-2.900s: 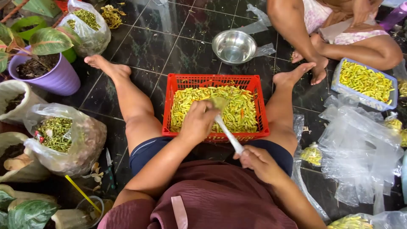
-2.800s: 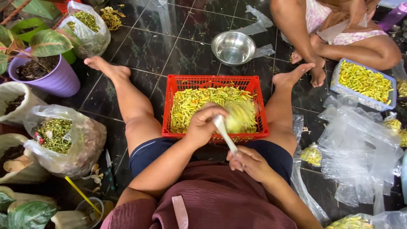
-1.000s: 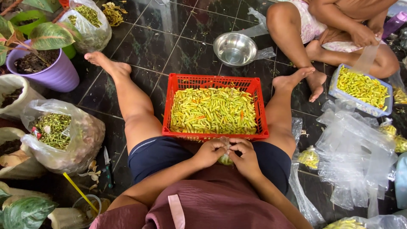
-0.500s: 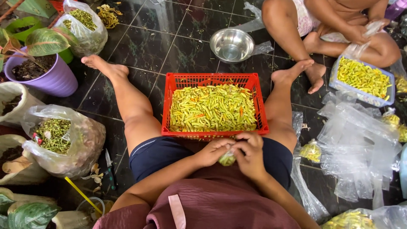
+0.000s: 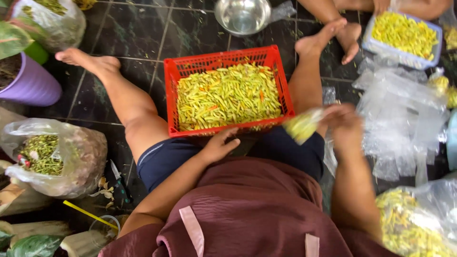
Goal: Packing small yellow chilies from a red plastic crate into individual clear plastic bags while sitting on the floor.
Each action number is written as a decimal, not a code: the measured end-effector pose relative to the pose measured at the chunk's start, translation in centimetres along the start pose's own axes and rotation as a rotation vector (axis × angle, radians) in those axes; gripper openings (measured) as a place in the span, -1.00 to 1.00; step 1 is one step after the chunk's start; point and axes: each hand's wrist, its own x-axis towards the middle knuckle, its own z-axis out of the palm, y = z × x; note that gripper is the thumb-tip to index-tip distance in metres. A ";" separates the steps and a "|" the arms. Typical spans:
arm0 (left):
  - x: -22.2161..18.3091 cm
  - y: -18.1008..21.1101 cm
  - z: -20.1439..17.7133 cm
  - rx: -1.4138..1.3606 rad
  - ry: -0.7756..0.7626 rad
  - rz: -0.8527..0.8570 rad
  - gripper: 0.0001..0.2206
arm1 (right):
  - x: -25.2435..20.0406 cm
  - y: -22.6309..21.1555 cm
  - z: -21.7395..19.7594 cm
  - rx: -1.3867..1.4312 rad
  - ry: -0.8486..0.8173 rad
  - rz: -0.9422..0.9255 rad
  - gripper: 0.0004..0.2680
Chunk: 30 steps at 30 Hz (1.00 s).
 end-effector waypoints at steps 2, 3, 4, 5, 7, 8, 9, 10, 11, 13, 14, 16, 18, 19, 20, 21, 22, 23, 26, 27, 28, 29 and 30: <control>0.3 -1.5 0.5 -0.013 -0.016 -0.006 -0.44 | 2.2 2.5 -5.1 0.023 0.107 -0.074 -0.85; 0.5 -2.2 0.8 -0.025 -0.010 -0.005 -0.44 | 3.4 3.7 -7.7 0.051 0.205 -0.168 -0.88; 0.4 -1.9 0.9 -0.031 -0.019 -0.011 -0.44 | 3.7 4.0 -9.0 0.043 0.205 -0.158 -0.88; 0.3 -1.5 1.0 -0.033 -0.034 -0.046 -0.42 | 4.0 4.1 -10.3 0.018 0.258 -0.234 -0.90; 0.2 -0.9 1.0 -0.036 -0.041 -0.081 -0.39 | 4.2 5.0 -11.7 -0.004 0.305 -0.315 -0.87; 0.3 -0.7 0.9 -0.035 -0.048 -0.092 -0.40 | 4.0 5.8 -11.8 -0.077 0.313 -0.304 -0.88; 0.3 -0.4 0.9 -0.035 -0.056 -0.103 -0.40 | 3.9 6.5 -11.9 -0.151 0.322 -0.292 -0.88; 0.4 -0.5 0.8 -0.035 -0.053 -0.103 -0.40 | 3.5 8.5 -11.7 -0.149 0.320 -0.293 -0.88; 0.4 -0.6 0.8 -0.023 -0.063 -0.110 -0.41 | 3.2 10.5 -11.5 -0.185 0.271 -0.171 -0.89; 0.3 -1.0 0.8 -0.007 -0.080 -0.122 -0.41 | 2.3 16.6 -11.3 -0.219 0.225 -0.040 -0.90; 0.3 -1.1 0.8 0.003 -0.094 -0.115 -0.40 | 1.9 20.6 -11.2 -0.308 0.143 0.075 -0.90; 0.2 -1.0 0.7 0.018 -0.117 -0.107 -0.40 | 0.8 28.6 -10.8 -0.395 0.066 0.199 -0.88; 0.0 -0.6 0.5 0.134 -0.224 -0.215 -0.41 | -0.4 36.5 -10.0 -0.691 -0.087 0.508 -0.65; 0.0 -0.1 0.4 0.136 -0.232 -0.215 -0.41 | -1.8 35.4 -8.8 -0.691 -0.083 0.515 -0.65; 0.0 0.4 0.2 0.149 -0.266 -0.232 -0.41 | -3.0 34.3 -7.6 -0.769 -0.200 0.497 -0.69; -0.1 0.9 0.0 0.162 -0.299 -0.249 -0.41 | -4.1 33.1 -6.3 -0.845 -0.318 0.478 -0.71; -0.1 1.3 0.0 0.163 -0.301 -0.247 -0.41 | -4.5 34.2 -5.8 -0.845 -0.315 0.480 -0.71; -0.2 1.7 0.0 0.159 -0.312 -0.260 -0.42 | -4.9 35.2 -5.3 -0.530 -0.193 0.626 -0.72; -0.2 2.1 -0.1 0.162 -0.328 -0.272 -0.44 | -4.1 35.7 -5.8 -0.355 -0.069 0.704 -0.70; -0.1 2.1 -0.1 0.167 -0.332 -0.274 -0.44 | -3.7 35.6 -6.3 -0.503 -0.073 0.650 -0.68; -0.2 2.1 -0.1 0.171 -0.340 -0.272 -0.44 | -3.1 34.4 -7.2 -0.501 -0.066 0.656 -0.68; -0.2 2.0 -0.1 0.169 -0.349 -0.285 -0.44 | -2.4 33.3 -8.0 -0.695 -0.005 0.682 -0.64; -0.1 2.0 -0.1 0.166 -0.354 -0.295 -0.45 | -1.5 32.1 -8.9 -0.890 0.056 0.701 -0.60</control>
